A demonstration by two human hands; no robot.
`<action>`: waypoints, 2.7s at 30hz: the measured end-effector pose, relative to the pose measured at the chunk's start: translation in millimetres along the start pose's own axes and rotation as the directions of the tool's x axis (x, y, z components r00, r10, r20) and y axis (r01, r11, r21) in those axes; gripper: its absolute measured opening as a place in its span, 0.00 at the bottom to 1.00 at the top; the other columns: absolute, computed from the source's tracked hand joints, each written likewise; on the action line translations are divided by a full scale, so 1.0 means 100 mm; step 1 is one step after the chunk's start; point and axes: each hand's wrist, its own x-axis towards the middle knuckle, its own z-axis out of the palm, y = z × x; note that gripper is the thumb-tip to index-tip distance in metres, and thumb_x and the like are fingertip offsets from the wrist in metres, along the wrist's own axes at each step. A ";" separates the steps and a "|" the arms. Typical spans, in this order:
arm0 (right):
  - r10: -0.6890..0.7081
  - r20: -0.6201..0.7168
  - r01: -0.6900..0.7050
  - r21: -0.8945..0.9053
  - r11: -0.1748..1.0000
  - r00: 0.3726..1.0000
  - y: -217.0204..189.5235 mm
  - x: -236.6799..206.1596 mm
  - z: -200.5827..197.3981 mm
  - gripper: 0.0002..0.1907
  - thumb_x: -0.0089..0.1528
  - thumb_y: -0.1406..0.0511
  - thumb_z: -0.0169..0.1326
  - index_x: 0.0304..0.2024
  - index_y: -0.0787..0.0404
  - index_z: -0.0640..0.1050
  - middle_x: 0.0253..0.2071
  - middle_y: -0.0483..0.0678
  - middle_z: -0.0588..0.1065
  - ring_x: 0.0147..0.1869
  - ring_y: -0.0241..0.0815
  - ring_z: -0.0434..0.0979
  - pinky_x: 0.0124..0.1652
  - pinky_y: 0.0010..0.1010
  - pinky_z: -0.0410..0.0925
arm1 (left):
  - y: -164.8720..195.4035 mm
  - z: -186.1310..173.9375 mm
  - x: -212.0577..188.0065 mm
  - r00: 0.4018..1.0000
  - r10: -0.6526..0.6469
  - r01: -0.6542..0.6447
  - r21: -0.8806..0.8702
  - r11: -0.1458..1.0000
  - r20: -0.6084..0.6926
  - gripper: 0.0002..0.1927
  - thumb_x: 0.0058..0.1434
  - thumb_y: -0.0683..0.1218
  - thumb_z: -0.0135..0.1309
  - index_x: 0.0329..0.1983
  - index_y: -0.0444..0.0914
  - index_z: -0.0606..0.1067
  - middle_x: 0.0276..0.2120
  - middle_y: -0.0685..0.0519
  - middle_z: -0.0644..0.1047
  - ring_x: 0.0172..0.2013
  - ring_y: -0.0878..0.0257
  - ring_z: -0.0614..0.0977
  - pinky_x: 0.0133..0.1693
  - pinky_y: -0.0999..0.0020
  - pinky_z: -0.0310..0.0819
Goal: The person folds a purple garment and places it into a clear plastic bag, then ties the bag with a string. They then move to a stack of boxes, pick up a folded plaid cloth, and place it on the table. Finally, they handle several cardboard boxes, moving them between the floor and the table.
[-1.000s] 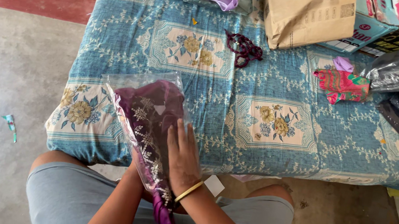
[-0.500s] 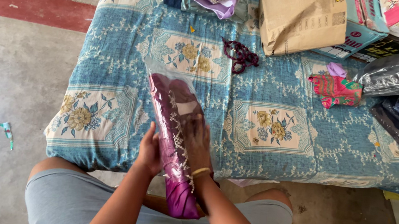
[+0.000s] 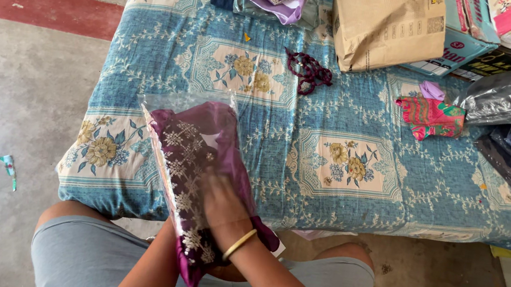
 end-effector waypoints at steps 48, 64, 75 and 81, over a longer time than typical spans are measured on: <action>-0.203 0.012 0.186 0.347 0.919 0.979 -0.19 -0.11 -0.18 0.46 0.66 0.43 0.48 0.78 0.58 0.52 0.80 0.58 0.50 0.85 0.59 0.45 0.78 0.51 0.45 | 0.31 0.23 -0.06 0.917 0.065 0.025 -0.222 0.975 0.393 0.18 0.78 0.51 0.43 0.59 0.33 0.73 0.54 0.43 0.78 0.50 0.55 0.82 0.50 0.63 0.80; -0.047 -0.190 0.096 0.253 0.963 0.981 0.20 0.10 0.10 0.19 0.60 0.71 0.51 0.55 0.61 0.74 0.51 0.59 0.77 0.57 0.61 0.77 0.58 0.47 0.68 | 0.19 0.67 -0.07 0.968 -0.128 0.117 -0.065 0.991 -0.216 0.31 0.69 0.67 0.36 0.57 0.39 0.72 0.50 0.47 0.77 0.49 0.50 0.79 0.53 0.54 0.74; 0.350 0.108 -0.357 0.056 0.932 0.931 0.37 0.30 0.28 0.33 0.59 0.70 0.52 0.68 0.54 0.64 0.73 0.60 0.57 0.74 0.65 0.57 0.67 0.51 0.57 | 0.22 0.65 -0.42 0.951 -0.118 0.254 0.505 0.825 -0.286 0.32 0.67 0.57 0.39 0.73 0.40 0.59 0.61 0.43 0.74 0.56 0.51 0.78 0.59 0.50 0.70; 0.244 0.011 -0.244 -0.044 0.969 0.970 0.44 -0.16 0.55 0.42 0.59 0.65 0.56 0.73 0.62 0.55 0.76 0.59 0.50 0.80 0.66 0.43 0.73 0.54 0.46 | 0.25 0.77 -0.79 0.964 0.228 0.034 0.916 0.399 -0.135 0.50 0.56 0.48 0.58 0.77 0.38 0.46 0.65 0.40 0.67 0.54 0.49 0.80 0.52 0.54 0.76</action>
